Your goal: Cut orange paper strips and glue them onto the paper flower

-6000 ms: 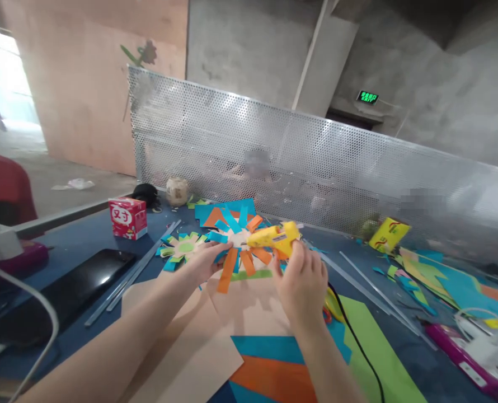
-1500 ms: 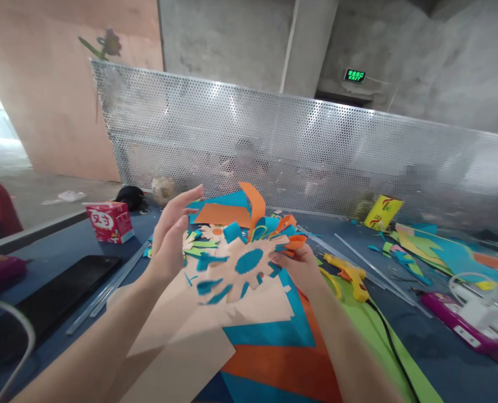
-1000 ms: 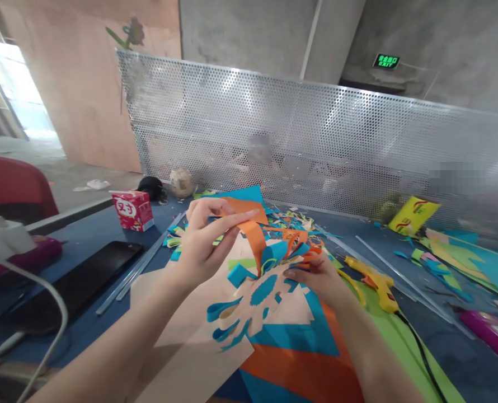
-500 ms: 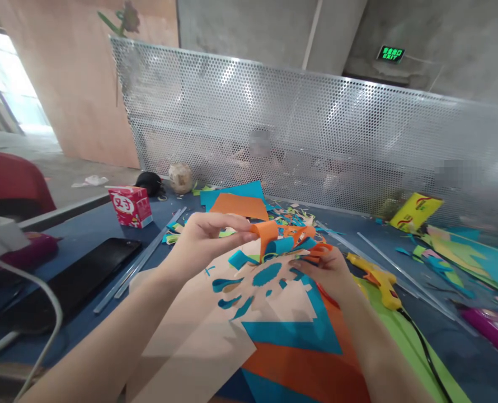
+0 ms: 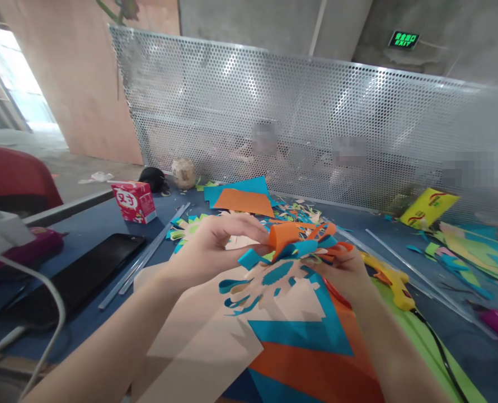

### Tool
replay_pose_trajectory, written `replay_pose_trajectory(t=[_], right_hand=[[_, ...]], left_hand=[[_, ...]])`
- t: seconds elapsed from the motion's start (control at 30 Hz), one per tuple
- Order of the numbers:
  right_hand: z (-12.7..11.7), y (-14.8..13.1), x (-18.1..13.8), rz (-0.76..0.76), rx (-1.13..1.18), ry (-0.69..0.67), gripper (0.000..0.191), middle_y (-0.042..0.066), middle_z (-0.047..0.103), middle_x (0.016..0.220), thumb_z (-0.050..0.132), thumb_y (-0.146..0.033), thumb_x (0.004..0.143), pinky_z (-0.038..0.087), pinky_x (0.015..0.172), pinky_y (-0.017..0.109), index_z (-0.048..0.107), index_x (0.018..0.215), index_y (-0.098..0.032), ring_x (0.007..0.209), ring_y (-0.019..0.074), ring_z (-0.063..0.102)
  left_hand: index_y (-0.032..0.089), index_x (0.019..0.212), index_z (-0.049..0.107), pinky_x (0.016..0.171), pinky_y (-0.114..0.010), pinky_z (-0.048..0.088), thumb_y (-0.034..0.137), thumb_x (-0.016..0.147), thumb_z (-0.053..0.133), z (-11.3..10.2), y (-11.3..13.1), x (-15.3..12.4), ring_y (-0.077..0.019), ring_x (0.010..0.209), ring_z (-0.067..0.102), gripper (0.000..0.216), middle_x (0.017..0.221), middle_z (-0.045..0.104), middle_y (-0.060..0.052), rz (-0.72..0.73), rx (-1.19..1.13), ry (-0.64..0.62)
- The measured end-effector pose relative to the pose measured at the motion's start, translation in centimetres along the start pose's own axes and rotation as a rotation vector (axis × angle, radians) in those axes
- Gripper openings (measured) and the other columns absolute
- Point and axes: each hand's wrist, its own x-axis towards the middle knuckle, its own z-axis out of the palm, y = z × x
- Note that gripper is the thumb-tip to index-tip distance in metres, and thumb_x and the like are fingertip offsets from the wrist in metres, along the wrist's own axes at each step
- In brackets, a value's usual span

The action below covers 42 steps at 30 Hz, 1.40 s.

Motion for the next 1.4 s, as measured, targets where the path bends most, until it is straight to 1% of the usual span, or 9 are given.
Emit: replay_pose_trajectory(t=[0.13, 0.23, 0.4, 0.67, 0.8, 0.93, 1.13, 1.3, 1.4], right_hand=[[0.1, -0.6, 0.2, 0.019, -0.042, 0.021, 0.013, -0.001, 0.065, 0.057, 0.073, -0.035, 0.053, 0.053, 0.049, 0.030, 0.066, 0.059, -0.025, 0.053, 0.0165, 0.061], [0.0, -0.9, 0.4, -0.011, -0.108, 0.037, 0.013, -0.001, 0.062, 0.054, 0.072, -0.034, 0.054, 0.050, 0.047, 0.028, 0.065, 0.057, -0.024, 0.050, 0.0151, 0.058], [-0.1, -1.0, 0.5, -0.057, -0.173, -0.001, 0.012, -0.001, 0.063, 0.060, 0.068, -0.034, 0.060, 0.051, 0.052, 0.030, 0.065, 0.062, -0.023, 0.055, 0.0158, 0.059], [0.0, -1.9, 0.4, -0.082, -0.284, -0.036, 0.010, -0.002, 0.066, 0.068, 0.063, -0.035, 0.066, 0.052, 0.058, 0.029, 0.065, 0.071, -0.026, 0.062, 0.0164, 0.060], [0.2, -2.6, 0.4, -0.095, -0.276, -0.028, 0.010, -0.002, 0.066, 0.069, 0.063, -0.034, 0.067, 0.052, 0.060, 0.029, 0.064, 0.070, -0.025, 0.064, 0.0164, 0.061], [0.4, -2.7, 0.4, -0.141, -0.313, -0.018, 0.008, -0.002, 0.066, 0.070, 0.062, -0.032, 0.067, 0.051, 0.059, 0.027, 0.063, 0.072, -0.025, 0.064, 0.0155, 0.061], [0.5, -2.6, 0.5, -0.228, -0.407, -0.041, 0.012, -0.003, 0.062, 0.059, 0.059, -0.034, 0.069, 0.050, 0.051, 0.025, 0.062, 0.065, -0.023, 0.055, 0.0139, 0.058], [0.7, -2.9, 0.3, -0.269, -0.479, -0.100, 0.016, -0.002, 0.059, 0.056, 0.056, -0.034, 0.073, 0.047, 0.047, 0.024, 0.061, 0.064, -0.023, 0.052, 0.0130, 0.056], [0.7, -2.9, 0.1, -0.307, -0.523, -0.098, 0.014, -0.003, 0.057, 0.054, 0.057, -0.034, 0.073, 0.045, 0.043, 0.023, 0.061, 0.065, -0.023, 0.050, 0.0128, 0.055]], left_hand=[[0.019, 0.074, 0.065, 0.076, -0.027, 0.045, 0.011, 0.069, 0.053, -0.2, -0.2, 0.0, -0.0153, 0.082, 0.058, 0.015, 0.084, 0.065, -0.003, 0.037, 0.073, 0.013], [0.020, 0.075, 0.065, 0.077, -0.027, 0.044, 0.011, 0.068, 0.051, -0.3, -0.5, 0.1, -0.0154, 0.083, 0.057, 0.018, 0.083, 0.065, -0.002, 0.036, 0.095, 0.016], [0.021, 0.075, 0.065, 0.078, -0.028, 0.044, 0.005, 0.064, 0.048, -0.5, -1.0, 0.2, -0.0158, 0.085, 0.056, 0.026, 0.085, 0.064, -0.002, 0.008, 0.094, 0.014], [0.022, 0.078, 0.065, 0.081, -0.028, 0.043, 0.006, 0.063, 0.047, -0.7, -1.5, 0.2, -0.0171, 0.092, 0.055, 0.029, 0.091, 0.063, -0.001, -0.019, 0.081, 0.012], [0.023, 0.081, 0.066, 0.085, -0.029, 0.040, 0.014, 0.073, 0.042, -1.0, -1.7, 0.1, -0.0178, 0.096, 0.053, 0.026, 0.097, 0.062, -0.002, -0.057, 0.017, -0.020], [0.023, 0.080, 0.066, 0.089, -0.032, 0.037, 0.026, 0.082, 0.032, -1.2, -1.9, 0.2, -0.0191, 0.098, 0.052, 0.034, 0.095, 0.063, -0.001, -0.105, -0.099, 0.021], [0.020, 0.081, 0.065, 0.086, -0.032, 0.036, 0.042, 0.082, 0.034, -1.1, -1.7, 0.3, -0.0188, 0.092, 0.053, 0.038, 0.092, 0.062, -0.003, -0.121, -0.014, 0.098], [0.016, 0.076, 0.065, 0.070, -0.027, 0.042, 0.043, 0.078, 0.043, -0.9, -1.2, 0.5, -0.0163, 0.078, 0.055, 0.035, 0.078, 0.064, -0.005, -0.195, -0.034, 0.195], [0.017, 0.074, 0.065, 0.067, -0.024, 0.042, 0.038, 0.074, 0.051, -0.9, -1.0, 0.6, -0.0145, 0.076, 0.055, 0.026, 0.077, 0.064, -0.004, -0.214, 0.020, 0.199]])
